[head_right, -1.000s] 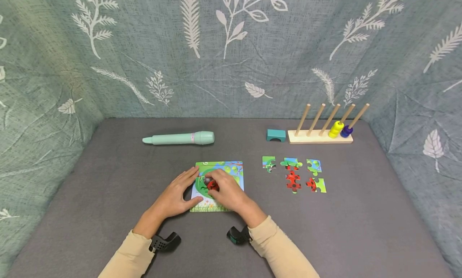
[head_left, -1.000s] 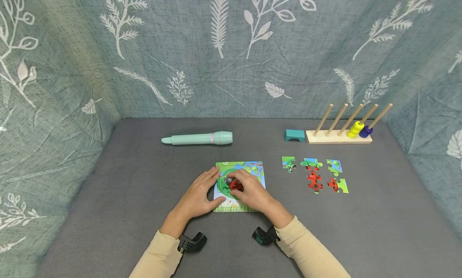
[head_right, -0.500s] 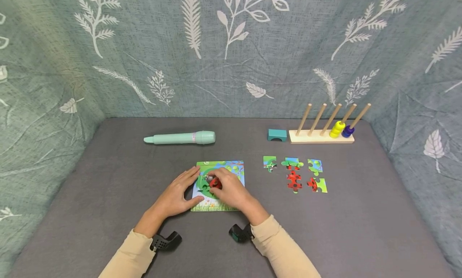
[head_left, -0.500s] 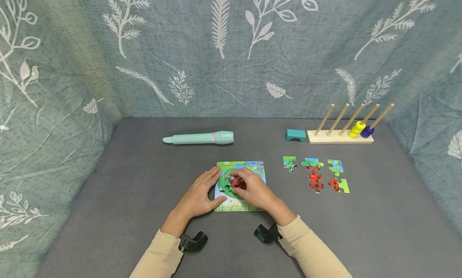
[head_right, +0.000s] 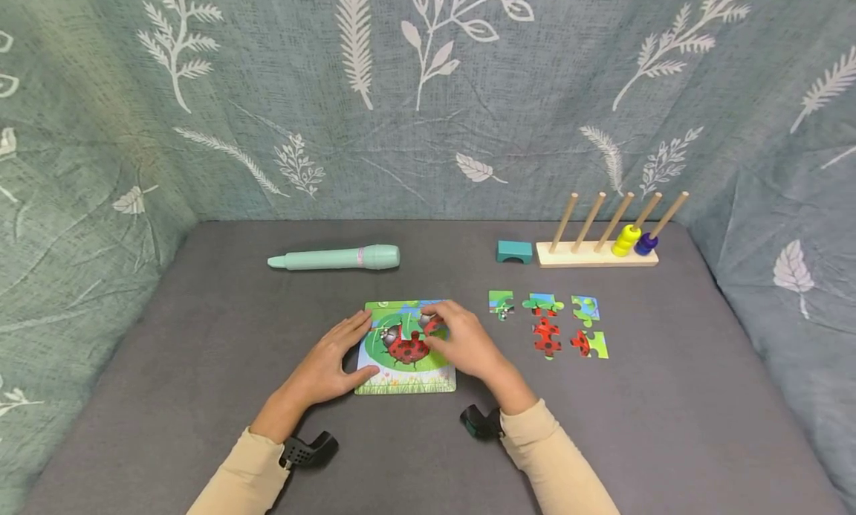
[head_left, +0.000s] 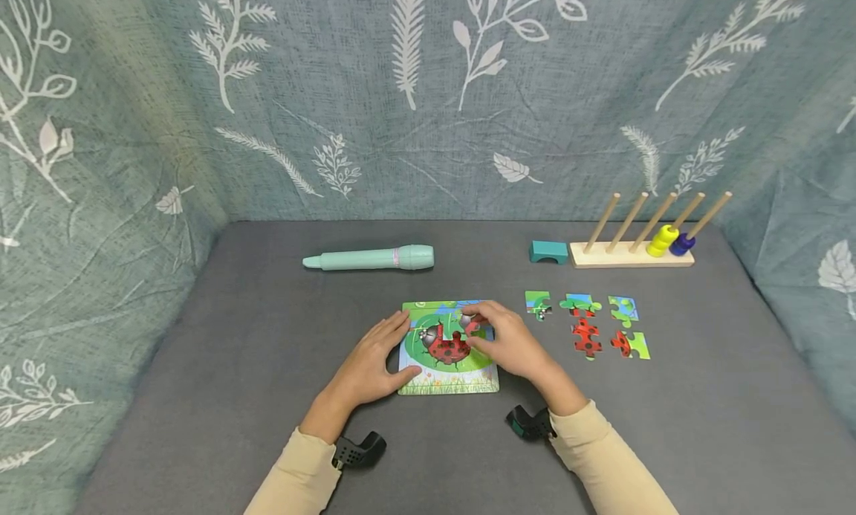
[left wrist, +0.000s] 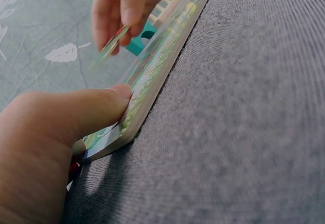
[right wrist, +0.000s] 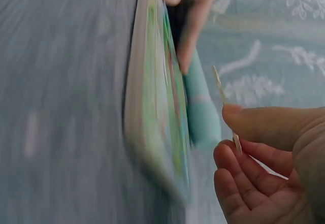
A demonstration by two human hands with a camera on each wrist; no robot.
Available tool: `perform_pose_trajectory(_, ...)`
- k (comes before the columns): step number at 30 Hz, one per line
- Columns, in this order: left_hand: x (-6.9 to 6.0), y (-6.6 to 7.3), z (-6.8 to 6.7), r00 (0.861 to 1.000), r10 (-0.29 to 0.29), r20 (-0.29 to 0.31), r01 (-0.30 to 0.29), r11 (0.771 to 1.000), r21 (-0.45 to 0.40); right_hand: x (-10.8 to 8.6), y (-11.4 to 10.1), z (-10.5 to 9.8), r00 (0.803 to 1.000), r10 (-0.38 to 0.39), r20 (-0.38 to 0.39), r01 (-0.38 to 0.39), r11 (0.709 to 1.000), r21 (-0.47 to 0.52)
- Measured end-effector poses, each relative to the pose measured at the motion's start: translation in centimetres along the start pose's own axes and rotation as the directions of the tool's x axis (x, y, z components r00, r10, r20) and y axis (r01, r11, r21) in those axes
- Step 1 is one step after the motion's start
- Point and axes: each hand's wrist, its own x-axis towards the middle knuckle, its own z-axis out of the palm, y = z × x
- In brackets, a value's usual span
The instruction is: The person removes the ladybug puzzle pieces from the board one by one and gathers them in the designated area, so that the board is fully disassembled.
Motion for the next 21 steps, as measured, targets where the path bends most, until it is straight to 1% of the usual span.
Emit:
perform_pose_trajectory(5,0.0,0.1,-0.1,1.0,0.009,-0.003,-0.009,1.0,0.004,-1.2,1.3,-1.9,0.999,0.044,-0.021,-0.044,0.998,-0.035)
perform_pose_trajectory(11,0.0,0.0,0.0,1.0,-0.018,0.016,0.018,1.0,0.004,-2.8,3.1,-3.9,0.996,0.084,-0.043,-0.086,0.995,-0.046)
perform_pose_trajectory(18,-0.1,0.2,0.3,1.0,-0.019,0.01,0.019,1.0,0.009,-4.6,5.0,-5.5,0.994,0.085,-0.074,-0.09,0.994,-0.065)
perform_pose_trajectory(21,-0.2,0.3,0.3,1.0,-0.01,0.002,0.01,1.0,0.014,-5.4,5.8,-6.0,0.993,0.079,-0.087,-0.087,0.992,-0.092)
